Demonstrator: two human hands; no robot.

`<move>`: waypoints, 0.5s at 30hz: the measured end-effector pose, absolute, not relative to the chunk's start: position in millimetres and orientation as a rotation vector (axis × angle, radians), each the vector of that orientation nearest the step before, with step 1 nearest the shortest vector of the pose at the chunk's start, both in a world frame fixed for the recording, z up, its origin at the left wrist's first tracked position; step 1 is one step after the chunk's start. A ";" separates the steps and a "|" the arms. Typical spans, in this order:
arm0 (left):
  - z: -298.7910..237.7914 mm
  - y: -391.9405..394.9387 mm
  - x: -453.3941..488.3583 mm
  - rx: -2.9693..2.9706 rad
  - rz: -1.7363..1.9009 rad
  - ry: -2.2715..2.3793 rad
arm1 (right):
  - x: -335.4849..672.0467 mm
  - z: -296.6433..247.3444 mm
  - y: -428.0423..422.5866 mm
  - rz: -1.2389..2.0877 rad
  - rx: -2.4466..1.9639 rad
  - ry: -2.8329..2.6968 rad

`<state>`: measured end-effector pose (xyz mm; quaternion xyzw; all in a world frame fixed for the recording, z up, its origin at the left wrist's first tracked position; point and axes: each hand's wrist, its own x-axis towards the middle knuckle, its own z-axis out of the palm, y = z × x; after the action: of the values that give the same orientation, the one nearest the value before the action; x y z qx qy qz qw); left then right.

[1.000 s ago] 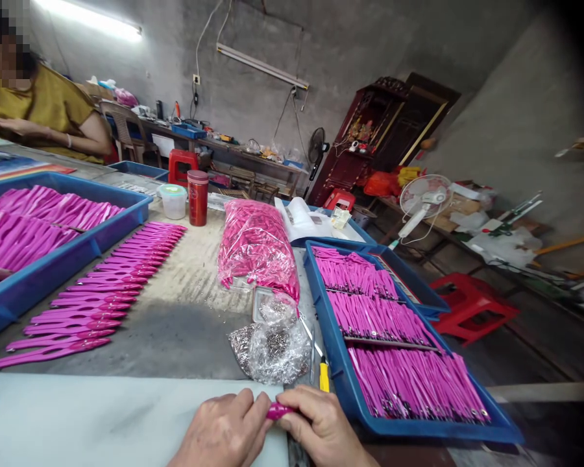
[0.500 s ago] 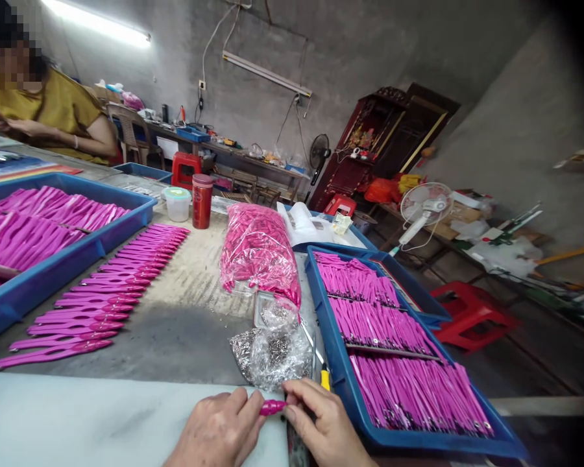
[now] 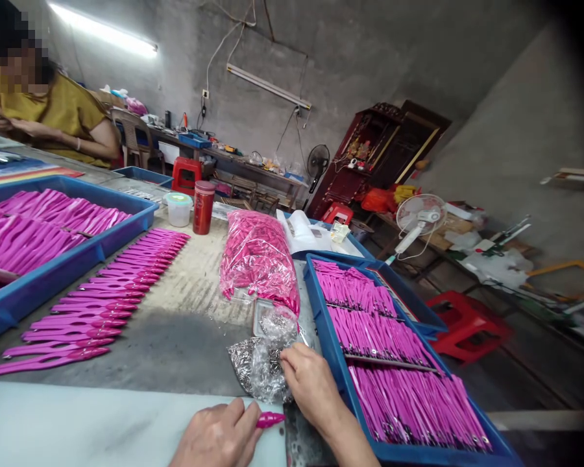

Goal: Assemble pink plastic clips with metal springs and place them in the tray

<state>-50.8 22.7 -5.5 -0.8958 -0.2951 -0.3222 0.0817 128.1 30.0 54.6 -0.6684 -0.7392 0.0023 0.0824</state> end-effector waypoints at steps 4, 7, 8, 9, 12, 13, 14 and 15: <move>-7.3 22.8 -50.3 -2.678 -0.941 -0.891 | 125.4 51.5 38.6 -0.058 -2.092 -2.305; -8.4 22.8 -50.6 -2.688 -0.915 -0.896 | 124.6 48.7 41.8 -0.078 -2.113 -2.359; -8.9 22.9 -50.9 -2.697 -0.899 -0.899 | 124.1 48.2 42.9 -0.081 -2.117 -2.376; -9.5 22.9 -51.3 -2.711 -0.880 -0.895 | 123.5 47.8 44.1 -0.081 -2.121 -2.393; -11.2 22.7 -52.4 -2.752 -0.848 -0.880 | 121.2 47.5 48.4 -0.073 -2.129 -2.440; -11.5 22.5 -52.5 -2.758 -0.851 -0.884 | 120.4 47.6 49.7 -0.069 -2.131 -2.454; -11.6 22.3 -52.5 -2.761 -0.855 -0.891 | 119.6 47.7 50.8 -0.064 -2.132 -2.464; -11.5 22.0 -52.3 -2.760 -0.858 -0.901 | 119.0 47.8 51.5 -0.059 -2.132 -2.475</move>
<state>-52.3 22.0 -11.5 -0.9101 -0.2972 -0.2831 0.0571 119.0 51.5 47.8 -0.6513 -0.7560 -0.0181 -0.0626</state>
